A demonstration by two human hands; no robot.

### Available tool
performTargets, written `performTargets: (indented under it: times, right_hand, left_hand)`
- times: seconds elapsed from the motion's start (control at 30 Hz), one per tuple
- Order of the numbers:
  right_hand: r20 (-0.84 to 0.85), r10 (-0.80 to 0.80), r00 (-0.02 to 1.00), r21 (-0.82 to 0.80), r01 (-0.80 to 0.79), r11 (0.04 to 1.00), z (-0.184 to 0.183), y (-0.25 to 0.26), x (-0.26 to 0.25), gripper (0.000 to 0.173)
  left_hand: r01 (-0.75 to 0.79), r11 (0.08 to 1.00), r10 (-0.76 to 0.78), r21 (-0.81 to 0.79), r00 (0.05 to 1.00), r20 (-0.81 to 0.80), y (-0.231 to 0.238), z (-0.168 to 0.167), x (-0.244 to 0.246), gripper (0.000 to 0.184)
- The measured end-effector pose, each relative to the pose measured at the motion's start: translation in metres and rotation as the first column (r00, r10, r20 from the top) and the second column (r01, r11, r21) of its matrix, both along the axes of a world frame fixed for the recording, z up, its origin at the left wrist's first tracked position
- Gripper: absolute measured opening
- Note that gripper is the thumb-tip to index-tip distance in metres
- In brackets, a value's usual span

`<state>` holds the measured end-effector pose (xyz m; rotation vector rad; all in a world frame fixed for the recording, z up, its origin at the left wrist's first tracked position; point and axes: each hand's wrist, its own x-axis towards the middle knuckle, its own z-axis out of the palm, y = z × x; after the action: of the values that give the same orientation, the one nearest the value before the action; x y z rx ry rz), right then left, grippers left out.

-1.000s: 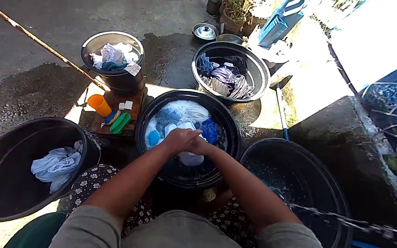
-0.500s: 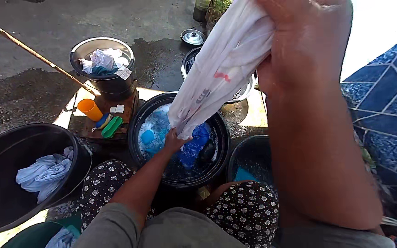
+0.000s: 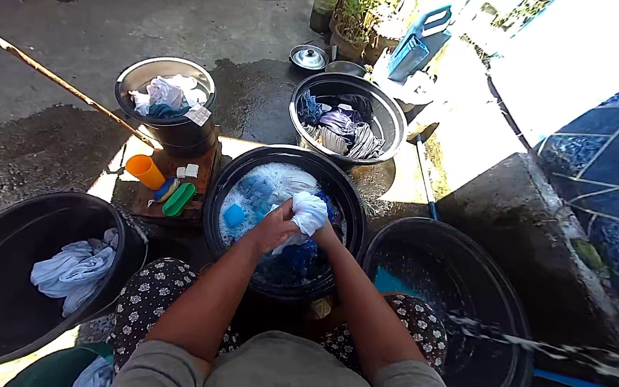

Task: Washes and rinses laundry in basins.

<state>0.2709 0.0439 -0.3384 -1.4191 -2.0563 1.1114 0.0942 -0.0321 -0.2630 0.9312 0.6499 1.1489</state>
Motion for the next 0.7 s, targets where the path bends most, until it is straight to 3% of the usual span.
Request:
performTargets:
  times: [0.03, 0.1, 0.17, 0.23, 0.3, 0.33, 0.4, 0.5, 0.53, 0.63, 0.7]
  right_hand:
    - [-0.193, -0.158, 0.968, -0.038, 0.154, 0.987, -0.008, -0.009, -0.01, 0.06]
    - [-0.521, -0.441, 0.73, -0.217, 0.387, 0.896, -0.013, -0.018, -0.029, 0.042]
    - [-0.561, -0.55, 0.619, -0.302, 0.465, 0.832, 0.008, -0.022, -0.038, 0.044]
    - [-0.57, -0.549, 0.611, -0.267, 0.494, 0.827, 0.03, -0.023, -0.044, 0.044]
    - [-0.619, -0.485, 0.617, -0.231, 0.448, 0.864, 0.055, -0.03, -0.057, 0.047]
    - [-0.645, -0.453, 0.615, -0.24, 0.4, 0.885, 0.066, -0.037, -0.067, 0.049]
    - [-0.71, -0.387, 0.589, -0.251, 0.302, 0.92, 0.075, -0.047, -0.084, 0.048]
    - [-0.794, -0.335, 0.507, -0.263, 0.21, 0.942, 0.067, -0.056, -0.092, 0.042]
    - [-0.792, -0.349, 0.5, -0.281, 0.209, 0.937, 0.061, -0.06, -0.089, 0.044]
    - [-0.706, -0.356, 0.612, -0.345, 0.142, 0.928, 0.033, -0.075, -0.064, 0.076]
    - [-0.726, -0.28, 0.628, -0.463, -0.145, 0.874, 0.009, -0.078, -0.04, 0.102]
  left_hand:
    - [-0.008, 1.0, 0.005, 0.03, 0.996, 0.091, -0.002, -0.001, 0.001, 0.058]
    - [-0.091, 0.992, 0.072, 0.091, 0.979, 0.191, -0.001, -0.005, -0.004, 0.067]
    - [-0.308, 0.951, 0.303, 0.008, 0.937, 0.173, 0.0, -0.011, -0.016, 0.07]
    - [-0.58, 0.789, 0.592, -0.205, 0.806, -0.002, 0.007, -0.025, -0.026, 0.063]
    - [-0.697, 0.61, 0.677, -0.377, 0.706, -0.211, 0.017, -0.051, -0.021, 0.067]
    - [-0.672, 0.601, 0.653, -0.433, 0.725, -0.22, 0.016, -0.065, -0.012, 0.065]
    - [-0.583, 0.646, 0.646, -0.494, 0.761, -0.053, 0.008, -0.072, 0.011, 0.057]
    - [-0.466, 0.787, 0.614, -0.404, 0.659, 0.435, 0.014, -0.062, 0.015, 0.071]
    - [-0.485, 0.792, 0.61, -0.37, 0.631, 0.48, 0.017, -0.058, 0.008, 0.07]
    - [-0.637, 0.697, 0.714, -0.329, 0.574, 0.401, 0.027, -0.045, -0.014, 0.052]
    - [-0.656, 0.71, 0.7, -0.257, 0.618, 0.358, 0.027, -0.039, -0.021, 0.034]
